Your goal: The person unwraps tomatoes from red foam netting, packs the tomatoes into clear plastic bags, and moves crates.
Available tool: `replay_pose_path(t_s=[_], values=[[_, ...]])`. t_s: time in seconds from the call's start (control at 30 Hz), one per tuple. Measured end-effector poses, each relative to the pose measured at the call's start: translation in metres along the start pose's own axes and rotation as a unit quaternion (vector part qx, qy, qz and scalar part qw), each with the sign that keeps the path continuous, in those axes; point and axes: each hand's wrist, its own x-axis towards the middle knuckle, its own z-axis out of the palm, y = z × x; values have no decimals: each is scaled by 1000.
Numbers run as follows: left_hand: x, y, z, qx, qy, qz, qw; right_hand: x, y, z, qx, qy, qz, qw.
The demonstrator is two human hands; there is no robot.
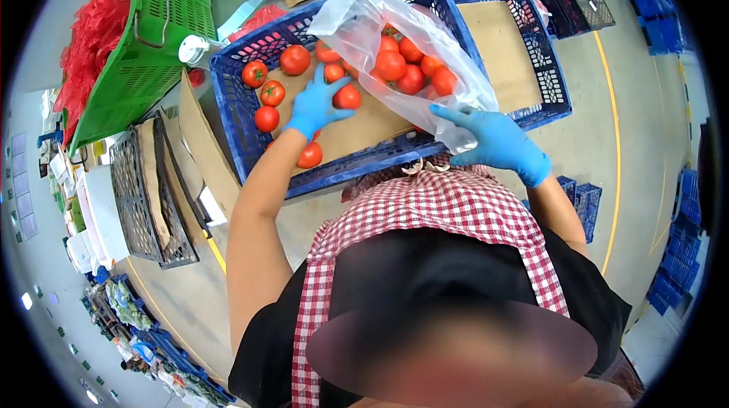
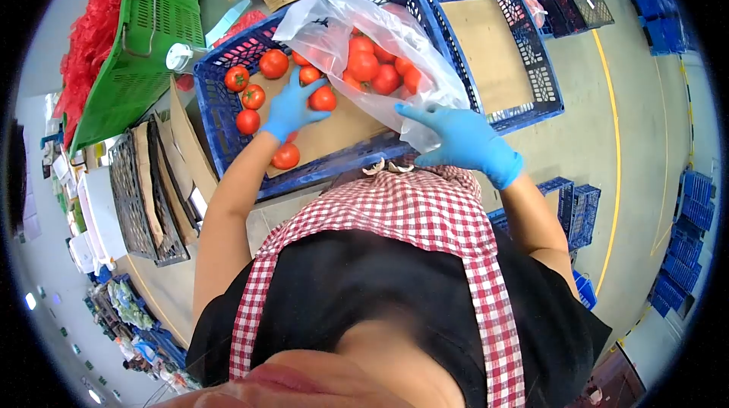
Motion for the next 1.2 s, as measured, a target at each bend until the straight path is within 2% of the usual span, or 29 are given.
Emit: replay_pose_path(t_s=[0.03, 0.1, 0.17, 0.2, 0.23, 0.27, 0.3, 0.33, 0.37, 0.43, 0.5, 0.57, 0.63, 0.67, 0.7, 0.73, 0.8, 0.83, 0.93, 0.97, 1.0, 1.03, 1.07, 1.13, 1.17, 1.2], values=[[9, 10, -3, 58, -21, -32, 998, 4, 0, 6, -51, -9, -8, 999], [16, 20, -1, 64, -48, -61, 995, 17, 3, 23, -145, -23, -41, 988], [20, 23, -4, 26, -55, -80, 995, 22, 5, 19, 82, 21, 42, 996], [12, 22, -5, -15, -52, -86, 995, 24, 5, 15, 194, 43, 80, 977], [5, 19, -7, -55, -49, -90, 993, 26, 7, 8, 329, 86, 65, 938], [0, 12, -5, -203, -32, -128, 970, 23, 6, -6, 409, 118, 65, 902], [-8, 4, 0, -346, -19, -165, 924, 19, 5, -16, 482, 146, 65, 861], [-15, 4, -4, -481, -7, -199, 854, 15, 7, -24, 551, 172, 66, 814], [-29, 1, -12, -599, -32, -195, 776, 11, 11, -28, 619, 161, 39, 767], [-47, 18, -62, -794, -78, -177, 577, 7, 10, -34, 636, 146, 17, 757], [-39, 42, -81, -824, -137, -98, 542, 6, 3, -30, 647, 127, -17, 752], [-21, 81, -91, -798, -164, -101, 571, 11, -7, -27, 660, 81, -31, 747], [12, 129, -108, -712, -130, -54, 688, 14, -20, -25, 682, 65, -52, 727], [27, 148, -116, -654, -96, 37, 750, 15, -26, -26, 690, 68, -70, 718], [52, 147, -93, -514, -49, 63, 854, 14, -30, -27, 697, 71, -88, 708], [77, 141, -68, -358, 0, 86, 930, 11, -32, -27, 701, 69, -102, 703], [105, 144, -49, -233, -34, 8, 972, 4, -32, -28, 710, 66, -129, 690], [113, 147, -42, -166, -50, -32, 984, -2, -29, -33, 680, 62, -143, 716], [116, 126, -39, -307, -24, 28, 951, -20, -19, -52, 647, 81, -229, 722], [109, 115, -50, -164, 112, 75, 977, -22, -25, -60, 649, 132, -233, 712], [93, 93, -72, -17, 243, 121, 962, -8, -26, -57, 643, 140, -249, 711], [73, 100, -98, 116, 323, 58, 937, -5, -21, -61, 637, 150, -268, 708], [58, 107, -118, 245, 396, -6, 885, -6, -16, -66, 631, 160, -285, 704], [71, 69, -92, 71, 411, -50, 907, -7, -16, -77, 629, 108, -287, 714], [79, 52, -78, -19, 417, -74, 906, -1, -20, -80, 623, 86, -292, 721], [85, 46, -74, -163, 397, -118, 896, 6, -23, -83, 614, 64, -299, 728]])
